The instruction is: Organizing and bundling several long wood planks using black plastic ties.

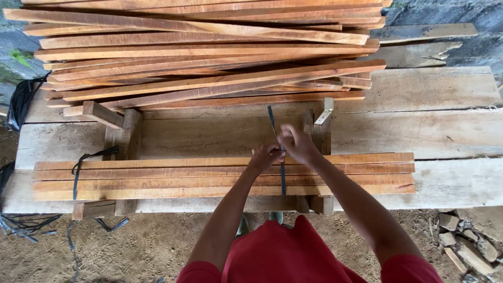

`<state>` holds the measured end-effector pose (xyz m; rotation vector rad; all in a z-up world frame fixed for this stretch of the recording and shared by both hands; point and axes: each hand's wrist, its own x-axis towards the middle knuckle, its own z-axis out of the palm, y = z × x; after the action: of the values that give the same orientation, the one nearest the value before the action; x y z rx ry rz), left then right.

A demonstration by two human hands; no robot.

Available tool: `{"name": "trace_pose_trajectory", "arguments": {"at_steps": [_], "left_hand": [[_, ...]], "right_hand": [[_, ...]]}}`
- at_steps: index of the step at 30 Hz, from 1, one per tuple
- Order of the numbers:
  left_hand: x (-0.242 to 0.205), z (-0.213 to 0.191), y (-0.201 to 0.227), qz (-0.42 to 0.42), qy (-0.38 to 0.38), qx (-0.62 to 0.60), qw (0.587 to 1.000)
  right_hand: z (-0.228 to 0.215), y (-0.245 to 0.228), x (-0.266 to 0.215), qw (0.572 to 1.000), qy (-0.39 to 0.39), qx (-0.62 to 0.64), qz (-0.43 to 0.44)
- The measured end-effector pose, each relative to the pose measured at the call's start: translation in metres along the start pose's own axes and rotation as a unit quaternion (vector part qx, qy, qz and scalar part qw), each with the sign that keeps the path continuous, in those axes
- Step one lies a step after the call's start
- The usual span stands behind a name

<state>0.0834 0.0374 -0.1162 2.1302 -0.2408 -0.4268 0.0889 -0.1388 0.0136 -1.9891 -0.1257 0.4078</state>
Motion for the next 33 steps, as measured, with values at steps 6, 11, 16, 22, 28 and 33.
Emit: {"name": "trace_pose_trajectory", "arguments": {"at_steps": [6,11,16,22,28,33], "left_hand": [[-0.003,-0.008,0.015,-0.061,-0.009,-0.035,0.997],[-0.016,-0.029,0.038,-0.081,-0.027,-0.114,0.99],[-0.012,-0.029,0.018,-0.059,-0.034,-0.142,0.988],[-0.024,-0.038,0.027,-0.029,-0.066,-0.206,0.976],[-0.036,-0.037,0.038,0.017,0.043,-0.107,0.993],[-0.048,-0.032,0.048,0.025,0.062,-0.021,0.998]], "right_hand": [[0.013,0.083,-0.011,0.906,0.05,-0.273,-0.32],[0.018,0.079,-0.014,0.898,0.053,-0.287,-0.329],[0.018,0.081,-0.015,0.911,0.043,-0.27,-0.309],[0.01,0.036,-0.028,0.936,0.021,-0.222,-0.271],[0.013,0.057,-0.021,0.974,-0.012,-0.138,-0.18],[0.011,0.052,-0.016,0.988,-0.042,-0.1,-0.111]]}}
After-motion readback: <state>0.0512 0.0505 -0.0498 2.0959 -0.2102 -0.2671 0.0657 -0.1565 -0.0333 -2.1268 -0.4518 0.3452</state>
